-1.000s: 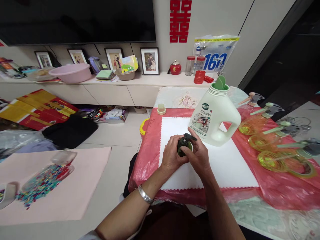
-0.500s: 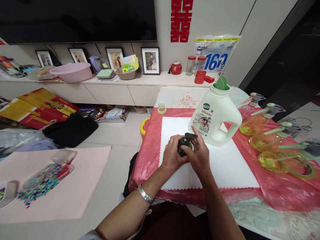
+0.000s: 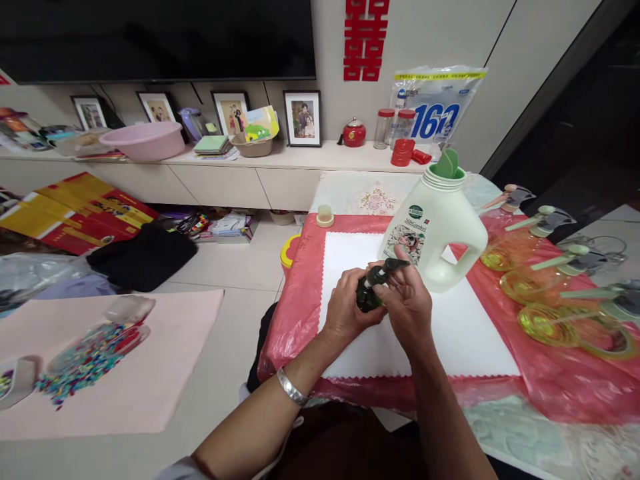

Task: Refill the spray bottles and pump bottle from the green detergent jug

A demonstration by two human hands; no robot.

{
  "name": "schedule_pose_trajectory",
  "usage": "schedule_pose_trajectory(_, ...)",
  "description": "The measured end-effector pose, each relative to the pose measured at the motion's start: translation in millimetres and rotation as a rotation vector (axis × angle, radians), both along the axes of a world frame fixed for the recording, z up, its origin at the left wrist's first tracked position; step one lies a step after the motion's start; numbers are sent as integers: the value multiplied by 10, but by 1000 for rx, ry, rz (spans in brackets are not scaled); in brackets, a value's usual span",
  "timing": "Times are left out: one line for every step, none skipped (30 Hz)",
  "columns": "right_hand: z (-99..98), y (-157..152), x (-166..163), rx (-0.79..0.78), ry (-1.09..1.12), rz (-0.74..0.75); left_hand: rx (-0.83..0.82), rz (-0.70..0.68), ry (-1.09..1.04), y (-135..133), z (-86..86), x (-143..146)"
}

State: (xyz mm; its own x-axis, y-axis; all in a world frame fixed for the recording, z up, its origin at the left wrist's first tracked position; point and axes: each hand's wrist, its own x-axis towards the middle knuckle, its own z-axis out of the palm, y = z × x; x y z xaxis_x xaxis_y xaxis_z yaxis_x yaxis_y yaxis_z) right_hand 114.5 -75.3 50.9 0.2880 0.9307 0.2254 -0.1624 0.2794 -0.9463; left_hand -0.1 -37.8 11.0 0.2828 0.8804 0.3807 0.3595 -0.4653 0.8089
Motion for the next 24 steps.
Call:
schedule_pose_trajectory(32, -2, 6, 30, 22, -5, 5, -4, 1, 3, -15, -2)
schedule_pose_trajectory(61, -5, 16, 59, 39, -16, 6, -10, 2, 6, -29, -5)
schedule_pose_trajectory(87, -7, 29, 87, 51, -32, 4, -16, 1, 8, -42, -8)
schedule_pose_trajectory(110, -10, 45, 112, 60, -50, 0, -22, -1, 10, -52, -12)
schedule_pose_trajectory(131, -14, 63, 138, 67, -68, -7, -25, -3, 11, -58, -15)
schedule_pose_trajectory(151, -20, 82, 164, 74, -84, -15, -26, -4, 12, -62, -18)
schedule_pose_trajectory(172, -28, 101, 183, 80, -97, -20, -28, -4, 12, -63, -21)
schedule_pose_trajectory(197, -39, 120, 200, 85, -113, -25, -28, -3, 12, -61, -23)
schedule_pose_trajectory(226, -53, 138, 212, 85, -134, -29, -28, -2, 11, -59, -24)
schedule_pose_trajectory(261, -71, 156, 221, 80, -160, -33, -28, 0, 11, -56, -26)
schedule_pose_trajectory(302, -92, 174, 230, 71, -191, -37, -28, 1, 10, -54, -26)
schedule_pose_trajectory(347, -116, 193, 241, 56, -223, -40, -28, 2, 9, -52, -27)
schedule_pose_trajectory(396, -143, 213, 258, 39, -260, -42, -27, 3, 8, -52, -27)
schedule_pose_trajectory(445, -172, 237, 278, 19, -300, -43, -25, 6, 7, -54, -27)
schedule_pose_trajectory(490, -201, 267, 295, 0, -341, -42, -23, 8, 7, -56, -28)
schedule_pose_trajectory(527, -229, 303, 307, -20, -383, -40, -20, 11, 7, -60, -28)
schedule_pose_trajectory(551, -255, 348, 311, -42, -419, -37, -18, 14, 8, -64, -28)
schedule_pose_trajectory(561, -278, 403, 305, -71, -442, -32, -18, 16, 8, -68, -28)
schedule_pose_trajectory(552, -298, 467, 293, -107, -451, -27, -18, 18, 9, -72, -29)
schedule_pose_trajectory(526, -312, 538, 269, -154, -450, -23, -19, 20, 10, -74, -30)
schedule_pose_trajectory(484, -322, 615, 235, -216, -444, -21, -21, 22, 10, -76, -30)
schedule_pose_trajectory(429, -328, 692, 195, -299, -434, -19, -21, 23, 10, -76, -32)
schedule_pose_trajectory(365, -329, 766, 144, -403, -434, -17, -20, 24, 10, -75, -33)
schedule_pose_trajectory(297, -328, 831, 89, -531, -431, -18, -18, 25, 10, -73, -34)
